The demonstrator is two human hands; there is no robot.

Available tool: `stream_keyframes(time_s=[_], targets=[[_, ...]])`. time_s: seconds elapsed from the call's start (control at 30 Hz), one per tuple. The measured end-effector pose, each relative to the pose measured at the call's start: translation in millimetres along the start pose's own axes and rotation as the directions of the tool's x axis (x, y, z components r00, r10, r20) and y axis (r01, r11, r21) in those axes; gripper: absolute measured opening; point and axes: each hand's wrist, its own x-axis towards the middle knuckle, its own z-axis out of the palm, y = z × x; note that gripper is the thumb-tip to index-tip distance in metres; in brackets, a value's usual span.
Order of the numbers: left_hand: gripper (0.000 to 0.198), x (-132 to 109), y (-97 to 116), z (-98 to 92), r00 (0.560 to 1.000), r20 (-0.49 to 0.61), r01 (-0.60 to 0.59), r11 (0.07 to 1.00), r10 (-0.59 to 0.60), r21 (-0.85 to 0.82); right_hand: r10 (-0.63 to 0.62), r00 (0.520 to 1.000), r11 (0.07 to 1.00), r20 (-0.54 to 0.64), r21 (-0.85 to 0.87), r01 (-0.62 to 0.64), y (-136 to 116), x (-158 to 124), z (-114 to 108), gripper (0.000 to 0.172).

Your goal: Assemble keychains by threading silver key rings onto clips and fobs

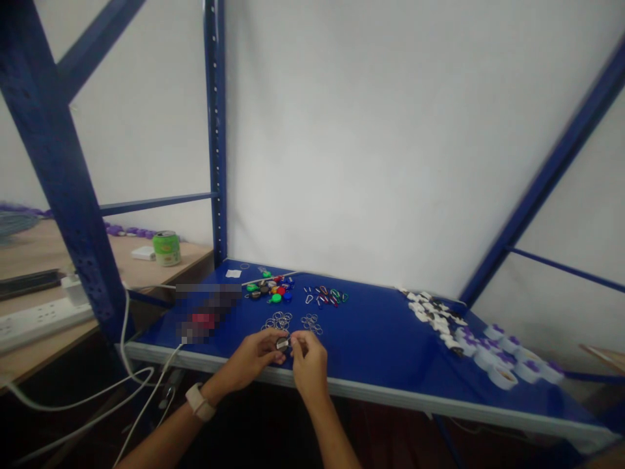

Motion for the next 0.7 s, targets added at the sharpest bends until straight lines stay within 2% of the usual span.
stream_keyframes(time_s=[0.33,0.7], targets=[[0.037,-0.3,-3.7,-0.2,1.000,-0.012,-0.006,0.999,0.006,0.050,0.062,0.998,0.996,-0.018,-0.062,-0.063,-2.6,-2.4,1.7,0.027],[0.034,-2.2,-1.8,1.2,1.000,0.000,-0.017,0.993,0.017,0.121,0.032,0.999,0.996,0.007,-0.080,-0.031,-1.3,-2.8,-0.6,0.028]])
